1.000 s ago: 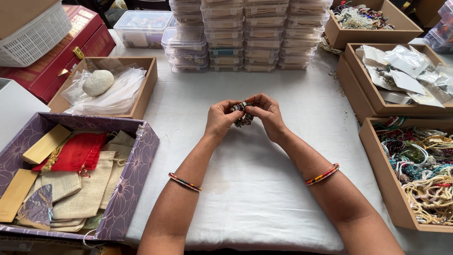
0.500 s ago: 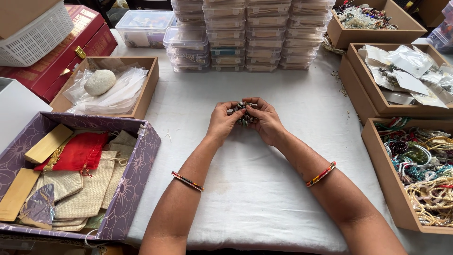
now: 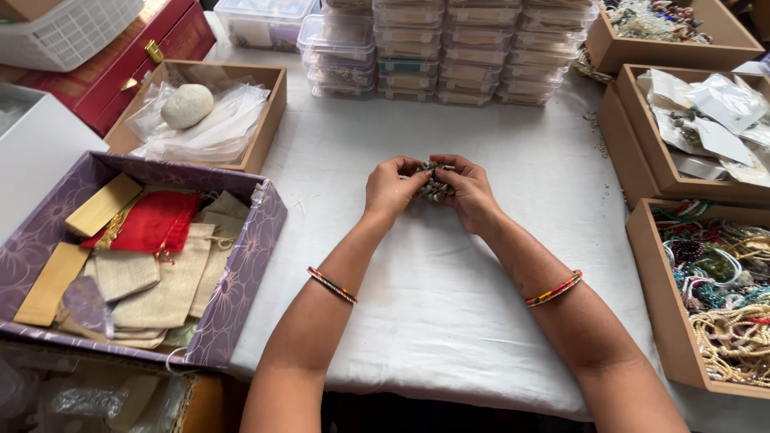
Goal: The person handles a beaded bracelet, placing it into a clear plastic bag and then into a small beige pouch. They then handle a second beaded bracelet, placing it into a clear plastic bag and subsequently into a red pouch. The person works at a table surrounded by boxes of jewelry and packaging materials.
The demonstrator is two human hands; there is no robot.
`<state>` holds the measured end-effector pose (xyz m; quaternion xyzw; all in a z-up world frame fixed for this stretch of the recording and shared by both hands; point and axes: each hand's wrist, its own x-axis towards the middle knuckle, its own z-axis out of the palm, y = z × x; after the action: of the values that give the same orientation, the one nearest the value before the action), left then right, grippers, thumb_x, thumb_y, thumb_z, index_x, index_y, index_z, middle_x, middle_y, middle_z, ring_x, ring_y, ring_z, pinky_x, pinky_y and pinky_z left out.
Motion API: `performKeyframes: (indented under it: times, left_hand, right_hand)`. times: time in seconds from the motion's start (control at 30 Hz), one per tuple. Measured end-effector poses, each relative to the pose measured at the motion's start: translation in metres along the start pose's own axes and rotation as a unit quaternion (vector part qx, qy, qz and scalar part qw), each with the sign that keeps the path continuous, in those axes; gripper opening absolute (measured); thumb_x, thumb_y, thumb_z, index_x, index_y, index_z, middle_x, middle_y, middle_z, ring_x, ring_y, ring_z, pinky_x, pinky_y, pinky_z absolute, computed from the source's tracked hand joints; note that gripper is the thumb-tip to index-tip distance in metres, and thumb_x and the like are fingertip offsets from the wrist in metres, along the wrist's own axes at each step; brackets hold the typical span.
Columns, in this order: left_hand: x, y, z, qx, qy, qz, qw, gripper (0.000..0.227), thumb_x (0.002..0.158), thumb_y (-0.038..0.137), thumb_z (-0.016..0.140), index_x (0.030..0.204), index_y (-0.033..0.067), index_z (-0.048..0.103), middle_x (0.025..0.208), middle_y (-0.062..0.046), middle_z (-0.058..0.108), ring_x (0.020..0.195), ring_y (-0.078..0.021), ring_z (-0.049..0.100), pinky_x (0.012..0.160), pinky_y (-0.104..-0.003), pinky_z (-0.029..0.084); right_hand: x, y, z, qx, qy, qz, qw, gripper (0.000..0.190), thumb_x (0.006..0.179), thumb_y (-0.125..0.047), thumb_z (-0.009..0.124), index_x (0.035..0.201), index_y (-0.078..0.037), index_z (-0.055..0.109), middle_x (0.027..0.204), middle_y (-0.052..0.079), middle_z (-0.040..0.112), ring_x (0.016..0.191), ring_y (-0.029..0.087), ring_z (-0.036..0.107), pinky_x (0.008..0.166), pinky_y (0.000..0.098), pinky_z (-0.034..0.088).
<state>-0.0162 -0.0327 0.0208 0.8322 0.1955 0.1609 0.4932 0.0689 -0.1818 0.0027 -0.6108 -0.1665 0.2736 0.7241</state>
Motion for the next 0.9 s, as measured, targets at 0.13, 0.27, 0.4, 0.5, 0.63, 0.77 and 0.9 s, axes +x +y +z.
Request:
performKeyframes:
  times: [0.13, 0.27, 0.4, 0.5, 0.63, 0.77, 0.9]
  left_hand:
    - [0.009, -0.018, 0.007, -0.239, -0.023, -0.017, 0.971, 0.031, 0.085, 0.027, 0.08, 0.106, 0.0054, 0.075, 0.102, -0.008, 0.08, 0.089, -0.0198, 0.077, 0.074, -0.034, 0.065]
    - [0.005, -0.004, 0.001, -0.104, 0.013, 0.028, 0.994, 0.031, 0.086, 0.033, 0.078, 0.106, 0.0101, 0.076, 0.101, -0.006, 0.08, 0.087, -0.0177, 0.078, 0.074, -0.033, 0.064]
    - [0.012, 0.015, -0.019, 0.062, 0.122, 0.08, 0.987, 0.029, 0.095, 0.045, 0.073, 0.105, 0.0177, 0.078, 0.109, -0.005, 0.07, 0.084, -0.0187, 0.073, 0.075, -0.037, 0.06]
    - [0.044, 0.01, -0.059, 0.107, 0.236, 0.095, 0.961, 0.019, 0.094, 0.033, 0.074, 0.108, 0.0198, 0.074, 0.115, -0.006, 0.065, 0.097, -0.0227, 0.069, 0.078, -0.038, 0.06]
    - [0.079, -0.007, -0.14, 0.26, 0.322, 0.077, 0.907, 0.025, 0.089, 0.015, 0.076, 0.114, 0.0174, 0.072, 0.124, -0.007, 0.062, 0.116, -0.0293, 0.061, 0.09, -0.047, 0.055]
    - [0.093, -0.033, -0.213, 0.454, 0.29, -0.074, 0.839, 0.043, 0.079, 0.015, 0.08, 0.119, 0.0098, 0.068, 0.136, -0.014, 0.056, 0.121, -0.0312, 0.055, 0.096, -0.05, 0.048]
    - [0.085, -0.052, -0.254, 0.41, 0.24, -0.184, 0.86, 0.021, 0.09, 0.023, 0.079, 0.106, 0.0107, 0.075, 0.118, -0.013, 0.07, 0.111, -0.0281, 0.063, 0.101, -0.049, 0.047]
  right_hand:
    - [-0.012, -0.021, 0.013, 0.068, -0.032, 0.035, 0.997, 0.033, 0.103, -0.014, 0.055, 0.133, -0.002, 0.057, 0.115, 0.013, 0.068, 0.099, 0.02, 0.071, 0.087, 0.0383, 0.065]
    - [-0.01, -0.018, 0.011, 0.112, -0.026, 0.066, 0.991, 0.033, 0.104, -0.014, 0.052, 0.134, -0.001, 0.055, 0.117, 0.013, 0.068, 0.102, 0.021, 0.072, 0.09, 0.0406, 0.066]
    - [-0.009, -0.016, 0.009, 0.1, -0.039, 0.058, 0.993, 0.033, 0.104, -0.011, 0.051, 0.135, 0.001, 0.055, 0.118, 0.017, 0.069, 0.099, 0.024, 0.074, 0.087, 0.0402, 0.066]
    - [-0.011, -0.021, 0.008, 0.102, -0.054, 0.062, 0.991, 0.034, 0.105, -0.011, 0.051, 0.135, 0.002, 0.055, 0.116, 0.018, 0.069, 0.098, 0.025, 0.075, 0.086, 0.0385, 0.066]
    - [-0.011, -0.023, 0.012, 0.073, -0.059, 0.077, 0.993, 0.033, 0.105, -0.012, 0.049, 0.134, 0.002, 0.055, 0.116, 0.017, 0.068, 0.098, 0.025, 0.074, 0.086, 0.0383, 0.067]
    - [-0.012, -0.027, 0.013, 0.053, -0.066, 0.09, 0.992, 0.033, 0.104, -0.012, 0.049, 0.134, 0.001, 0.055, 0.115, 0.017, 0.069, 0.099, 0.024, 0.074, 0.086, 0.0375, 0.067]
    - [-0.011, -0.025, 0.012, 0.048, -0.065, 0.095, 0.992, 0.032, 0.105, -0.013, 0.049, 0.133, 0.001, 0.056, 0.114, 0.017, 0.068, 0.098, 0.024, 0.074, 0.085, 0.0376, 0.067]
